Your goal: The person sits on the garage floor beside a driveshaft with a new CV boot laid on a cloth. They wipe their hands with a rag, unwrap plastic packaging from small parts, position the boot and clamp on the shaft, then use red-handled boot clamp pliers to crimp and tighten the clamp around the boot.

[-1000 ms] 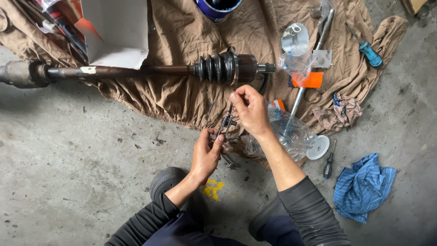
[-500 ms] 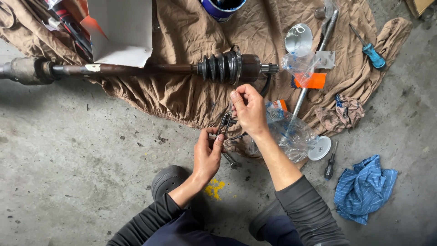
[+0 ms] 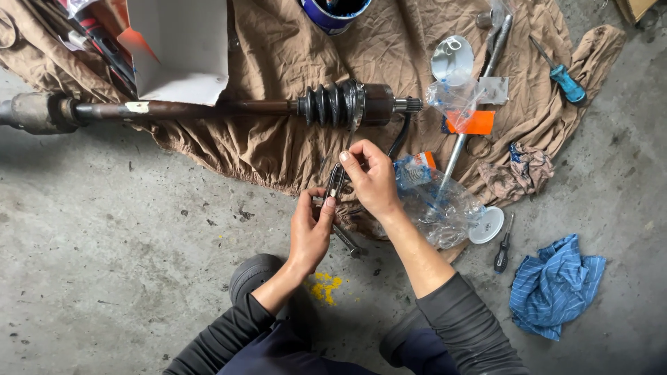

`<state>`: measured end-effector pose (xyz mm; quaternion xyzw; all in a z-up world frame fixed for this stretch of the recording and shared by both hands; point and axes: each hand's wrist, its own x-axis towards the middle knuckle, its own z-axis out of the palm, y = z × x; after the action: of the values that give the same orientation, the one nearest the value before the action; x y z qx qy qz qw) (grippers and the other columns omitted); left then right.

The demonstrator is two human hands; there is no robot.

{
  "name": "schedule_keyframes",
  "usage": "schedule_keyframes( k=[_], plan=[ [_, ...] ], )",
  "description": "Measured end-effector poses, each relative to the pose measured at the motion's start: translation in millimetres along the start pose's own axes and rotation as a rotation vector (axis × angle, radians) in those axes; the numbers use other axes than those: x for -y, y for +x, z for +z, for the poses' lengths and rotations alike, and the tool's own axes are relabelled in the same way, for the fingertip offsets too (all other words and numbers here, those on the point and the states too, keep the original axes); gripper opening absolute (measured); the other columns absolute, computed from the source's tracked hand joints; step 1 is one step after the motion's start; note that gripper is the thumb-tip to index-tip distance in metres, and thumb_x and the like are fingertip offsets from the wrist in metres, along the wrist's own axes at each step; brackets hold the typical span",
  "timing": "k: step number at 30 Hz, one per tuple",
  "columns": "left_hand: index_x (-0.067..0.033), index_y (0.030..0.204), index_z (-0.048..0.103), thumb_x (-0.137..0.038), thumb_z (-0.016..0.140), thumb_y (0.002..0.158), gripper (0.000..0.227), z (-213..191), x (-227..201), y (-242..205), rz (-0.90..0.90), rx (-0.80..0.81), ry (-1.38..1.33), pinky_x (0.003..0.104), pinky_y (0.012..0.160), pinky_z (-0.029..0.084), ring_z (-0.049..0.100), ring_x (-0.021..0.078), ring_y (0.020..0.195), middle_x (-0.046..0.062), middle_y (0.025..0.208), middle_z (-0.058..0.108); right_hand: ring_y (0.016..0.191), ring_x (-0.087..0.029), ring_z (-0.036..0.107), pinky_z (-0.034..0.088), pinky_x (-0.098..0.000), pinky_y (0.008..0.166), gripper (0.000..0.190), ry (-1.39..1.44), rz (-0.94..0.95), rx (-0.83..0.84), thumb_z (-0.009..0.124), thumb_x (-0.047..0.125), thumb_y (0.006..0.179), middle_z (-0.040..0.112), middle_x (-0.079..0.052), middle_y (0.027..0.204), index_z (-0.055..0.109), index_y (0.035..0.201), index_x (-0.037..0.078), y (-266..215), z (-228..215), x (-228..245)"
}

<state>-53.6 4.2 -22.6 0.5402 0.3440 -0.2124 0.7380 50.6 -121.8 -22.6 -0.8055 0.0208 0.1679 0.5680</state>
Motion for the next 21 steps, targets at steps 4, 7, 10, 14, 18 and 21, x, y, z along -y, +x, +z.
schedule_keyframes(
  k=[4,7,10,14,18,21],
  plan=[
    [-0.0018,0.135,0.049,-0.012,0.056,0.104,0.033,-8,18,9,0.080,0.216,-0.285,0.026,0.075,0.055,0.067,0.0119,0.087,0.007,0.097,0.068,0.069,-0.002,0.050,0.041,-0.0196,0.060,0.016,0.045,0.147,0.056,0.068,0.015,0.100,0.057,0.006,0.076,0.061,0.089,0.005,7,-13,-5],
    [-0.0024,0.141,0.043,-0.005,0.054,0.100,0.043,-10,19,10,0.050,0.280,-0.348,0.028,0.088,0.055,0.069,0.0154,0.101,0.006,0.114,0.067,0.072,-0.002,0.050,0.042,-0.0196,0.063,0.015,0.102,0.178,0.064,0.069,0.014,0.101,0.058,0.005,0.079,0.063,0.092,0.005,12,-20,-5],
    [0.0001,0.142,0.045,-0.007,0.052,0.105,0.038,-15,26,14,0.039,0.282,-0.379,0.031,0.085,0.055,0.070,0.0184,0.100,0.010,0.112,0.068,0.073,-0.001,0.055,0.047,-0.0191,0.064,0.013,0.141,0.290,0.137,0.067,0.017,0.100,0.062,0.006,0.082,0.064,0.096,0.005,12,-23,0],
    [-0.0005,0.143,0.046,-0.015,0.045,0.109,0.037,-17,29,16,0.051,0.316,-0.418,0.032,0.086,0.055,0.070,0.0179,0.099,0.011,0.110,0.068,0.084,-0.004,0.061,0.051,-0.0203,0.074,0.021,0.245,0.359,0.295,0.069,0.017,0.096,0.068,0.002,0.093,0.064,0.111,0.003,5,-27,5],
    [0.0003,0.141,0.050,-0.024,0.038,0.112,0.039,-16,29,19,0.063,0.327,-0.475,0.033,0.084,0.054,0.070,0.0185,0.098,0.010,0.112,0.068,0.097,-0.006,0.063,0.055,-0.0231,0.085,0.035,0.229,0.244,0.470,0.074,0.014,0.090,0.067,0.000,0.104,0.060,0.120,0.002,0,-29,8],
    [0.0000,0.139,0.051,-0.024,0.038,0.113,0.038,-14,36,21,0.049,0.315,-0.472,0.033,0.083,0.055,0.071,0.0197,0.096,0.011,0.110,0.069,0.093,-0.006,0.063,0.055,-0.0226,0.082,0.031,0.148,0.274,0.455,0.073,0.011,0.089,0.067,0.000,0.102,0.063,0.116,0.002,0,-31,1]
  ],
)
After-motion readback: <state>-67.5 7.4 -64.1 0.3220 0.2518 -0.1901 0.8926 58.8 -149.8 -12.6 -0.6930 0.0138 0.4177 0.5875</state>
